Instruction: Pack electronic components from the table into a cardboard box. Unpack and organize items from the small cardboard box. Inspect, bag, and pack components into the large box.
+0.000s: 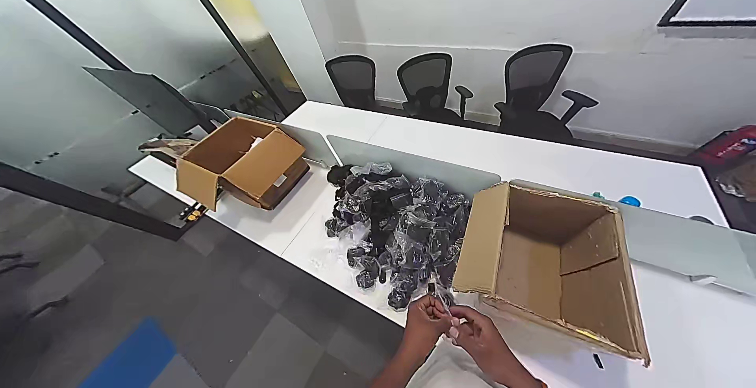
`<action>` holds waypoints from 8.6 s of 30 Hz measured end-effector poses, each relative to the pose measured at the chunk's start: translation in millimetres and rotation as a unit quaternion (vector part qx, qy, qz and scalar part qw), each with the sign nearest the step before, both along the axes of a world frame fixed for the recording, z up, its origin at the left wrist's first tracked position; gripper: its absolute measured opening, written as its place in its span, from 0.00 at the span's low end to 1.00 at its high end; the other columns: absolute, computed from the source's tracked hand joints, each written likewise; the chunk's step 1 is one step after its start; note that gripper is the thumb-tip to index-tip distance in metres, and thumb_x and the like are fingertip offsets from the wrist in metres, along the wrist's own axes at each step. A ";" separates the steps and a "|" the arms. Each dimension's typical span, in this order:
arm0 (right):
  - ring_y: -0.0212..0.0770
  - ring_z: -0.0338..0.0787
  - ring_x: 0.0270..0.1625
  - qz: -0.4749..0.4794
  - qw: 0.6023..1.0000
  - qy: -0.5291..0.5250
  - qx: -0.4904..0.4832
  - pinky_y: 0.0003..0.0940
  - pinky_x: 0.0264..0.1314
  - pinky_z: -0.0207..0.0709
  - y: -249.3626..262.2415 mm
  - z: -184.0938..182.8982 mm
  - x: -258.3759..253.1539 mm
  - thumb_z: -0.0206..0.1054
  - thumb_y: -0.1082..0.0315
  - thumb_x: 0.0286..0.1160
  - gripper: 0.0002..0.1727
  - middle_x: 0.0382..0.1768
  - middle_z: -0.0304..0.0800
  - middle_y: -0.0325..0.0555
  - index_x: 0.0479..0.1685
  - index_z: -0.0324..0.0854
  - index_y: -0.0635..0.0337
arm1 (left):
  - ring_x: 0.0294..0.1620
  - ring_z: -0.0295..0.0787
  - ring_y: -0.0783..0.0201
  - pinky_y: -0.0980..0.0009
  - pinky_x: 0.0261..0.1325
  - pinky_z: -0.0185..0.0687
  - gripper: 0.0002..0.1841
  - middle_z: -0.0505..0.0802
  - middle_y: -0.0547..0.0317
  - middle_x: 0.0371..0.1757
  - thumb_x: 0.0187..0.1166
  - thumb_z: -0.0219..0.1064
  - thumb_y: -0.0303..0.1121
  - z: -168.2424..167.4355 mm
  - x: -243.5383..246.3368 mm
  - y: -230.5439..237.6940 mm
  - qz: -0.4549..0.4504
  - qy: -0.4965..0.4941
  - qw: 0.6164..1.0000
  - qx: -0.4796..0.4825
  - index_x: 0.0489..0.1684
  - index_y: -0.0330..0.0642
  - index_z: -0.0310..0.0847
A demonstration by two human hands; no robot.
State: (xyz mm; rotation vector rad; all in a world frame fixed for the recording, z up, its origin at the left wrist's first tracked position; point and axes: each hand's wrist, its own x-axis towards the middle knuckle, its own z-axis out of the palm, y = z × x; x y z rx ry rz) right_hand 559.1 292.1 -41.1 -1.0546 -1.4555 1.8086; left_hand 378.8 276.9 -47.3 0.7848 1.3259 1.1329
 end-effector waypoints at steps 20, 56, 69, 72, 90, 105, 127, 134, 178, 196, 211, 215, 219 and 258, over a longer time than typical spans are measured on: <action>0.36 0.87 0.29 -0.103 0.993 -0.020 -0.049 0.34 0.36 0.85 -53.7 -4.7 -43.4 0.67 0.74 0.76 0.06 0.26 0.86 0.43 0.32 0.80 0.63 | 0.25 0.86 0.69 0.71 0.34 0.86 0.17 0.90 0.62 0.26 0.57 0.86 0.27 -8.2 -51.5 -43.3 -0.191 -0.011 0.982 -0.002 0.40 0.36 0.86; 0.35 0.88 0.43 -0.252 0.962 0.051 0.094 0.30 0.41 0.86 9.1 -21.9 177.3 0.65 0.71 0.74 0.11 0.46 0.87 0.41 0.53 0.75 0.57 | 0.49 0.95 0.53 0.54 0.54 0.93 0.23 0.93 0.42 0.54 0.88 0.59 0.29 -2.0 134.8 10.1 -0.038 -0.128 0.991 -0.012 0.80 0.31 0.66; 0.42 0.84 0.73 -0.087 0.989 0.045 0.111 0.37 0.73 0.84 29.4 -23.9 201.4 0.70 0.73 0.75 0.20 0.75 0.80 0.51 0.67 0.85 0.63 | 0.43 0.94 0.58 0.62 0.46 0.93 0.15 0.94 0.46 0.48 0.78 0.69 0.22 15.2 162.8 37.1 -0.023 -0.012 0.997 0.073 0.60 0.29 0.77; 0.37 0.86 0.69 -0.052 0.992 0.087 0.078 0.36 0.74 0.80 31.5 -15.4 207.1 0.65 0.65 0.83 0.20 0.70 0.86 0.44 0.71 0.82 0.62 | 0.35 0.92 0.63 0.67 0.39 0.90 0.10 0.94 0.51 0.39 0.83 0.65 0.27 19.0 163.4 39.4 -0.028 0.010 0.998 0.063 0.55 0.30 0.80; 0.52 0.90 0.64 -0.075 0.980 0.156 -0.100 0.51 0.65 0.88 31.1 -15.1 181.5 0.69 0.70 0.79 0.27 0.66 0.87 0.56 0.77 0.73 0.65 | 0.35 0.89 0.62 0.66 0.41 0.88 0.07 0.91 0.50 0.36 0.85 0.63 0.26 13.5 179.6 47.5 0.089 -0.052 0.992 0.071 0.35 0.33 0.77; 0.49 0.93 0.56 -0.214 0.924 0.272 -0.160 0.50 0.59 0.89 22.3 -18.5 186.6 0.52 0.61 0.90 0.18 0.57 0.90 0.54 0.69 0.74 0.60 | 0.57 0.94 0.48 0.55 0.62 0.89 0.11 0.94 0.38 0.54 0.93 0.47 0.31 41.4 200.9 55.5 0.036 -0.089 0.973 0.212 0.48 0.33 0.72; 0.47 0.92 0.53 -0.356 0.762 0.437 -0.320 0.48 0.52 0.86 47.4 -22.6 171.1 0.34 0.40 0.87 0.33 0.51 0.91 0.51 0.59 0.80 0.51 | 0.41 0.91 0.61 0.64 0.51 0.88 0.11 0.92 0.52 0.37 0.93 0.45 0.31 63.9 205.5 67.5 0.010 -0.082 0.977 0.197 0.47 0.37 0.71; 0.47 0.93 0.51 -0.367 0.761 0.450 -0.289 0.45 0.51 0.88 53.6 -23.6 177.5 0.32 0.42 0.88 0.33 0.51 0.92 0.53 0.59 0.79 0.54 | 0.40 0.91 0.60 0.65 0.48 0.88 0.10 0.92 0.50 0.37 0.93 0.47 0.29 89.8 202.2 83.8 -0.021 -0.020 0.978 0.205 0.45 0.35 0.71; 0.27 0.88 0.38 -0.059 0.952 -0.147 0.261 0.27 0.43 0.84 43.6 -7.1 232.1 0.66 0.65 0.71 0.13 0.38 0.91 0.40 0.52 0.85 0.56 | 0.84 0.73 0.52 0.48 0.85 0.71 0.31 0.82 0.49 0.79 0.68 0.81 0.51 38.2 169.0 63.1 -0.219 0.292 0.869 0.334 0.65 0.40 0.86; 0.29 0.91 0.42 -0.111 0.969 -0.033 0.217 0.27 0.49 0.88 38.0 -0.9 241.0 0.72 0.58 0.76 0.40 0.43 0.92 0.38 0.86 0.60 0.60 | 0.36 0.89 0.73 0.73 0.46 0.88 0.11 0.93 0.59 0.35 0.87 0.61 0.33 22.1 170.5 63.6 -0.103 0.275 0.917 0.272 0.42 0.35 0.88; 0.33 0.90 0.39 0.000 0.991 0.061 0.120 0.31 0.45 0.87 47.0 26.9 244.0 0.73 0.60 0.76 0.36 0.41 0.92 0.41 0.83 0.66 0.59 | 0.47 0.88 0.64 0.66 0.58 0.85 0.13 0.92 0.57 0.41 0.87 0.63 0.39 28.0 170.2 67.9 -0.134 0.406 0.853 0.300 0.41 0.40 0.90; 0.34 0.92 0.39 0.000 0.993 -0.070 0.095 0.35 0.47 0.89 40.8 26.8 238.5 0.74 0.56 0.75 0.47 0.42 0.93 0.39 0.93 0.53 0.51 | 0.44 0.88 0.67 0.69 0.54 0.86 0.12 0.92 0.57 0.40 0.86 0.64 0.37 34.4 169.9 68.3 -0.143 0.369 0.869 0.298 0.40 0.39 0.89; 0.29 0.91 0.44 -0.063 0.960 -0.222 0.159 0.34 0.52 0.87 37.8 16.7 230.4 0.68 0.47 0.78 0.26 0.45 0.94 0.35 0.71 0.82 0.48 | 0.47 0.88 0.66 0.68 0.56 0.86 0.12 0.92 0.58 0.40 0.87 0.63 0.37 39.3 173.8 68.6 -0.168 0.336 0.867 0.327 0.39 0.40 0.88; 0.29 0.89 0.36 -0.094 0.982 -0.103 0.129 0.26 0.40 0.84 53.6 36.7 246.7 0.68 0.60 0.80 0.09 0.36 0.92 0.35 0.48 0.89 0.52 | 0.43 0.97 0.62 0.65 0.51 0.95 0.11 0.97 0.52 0.43 0.67 0.78 0.18 50.5 183.4 57.8 -0.093 0.072 0.962 0.248 0.46 0.30 0.88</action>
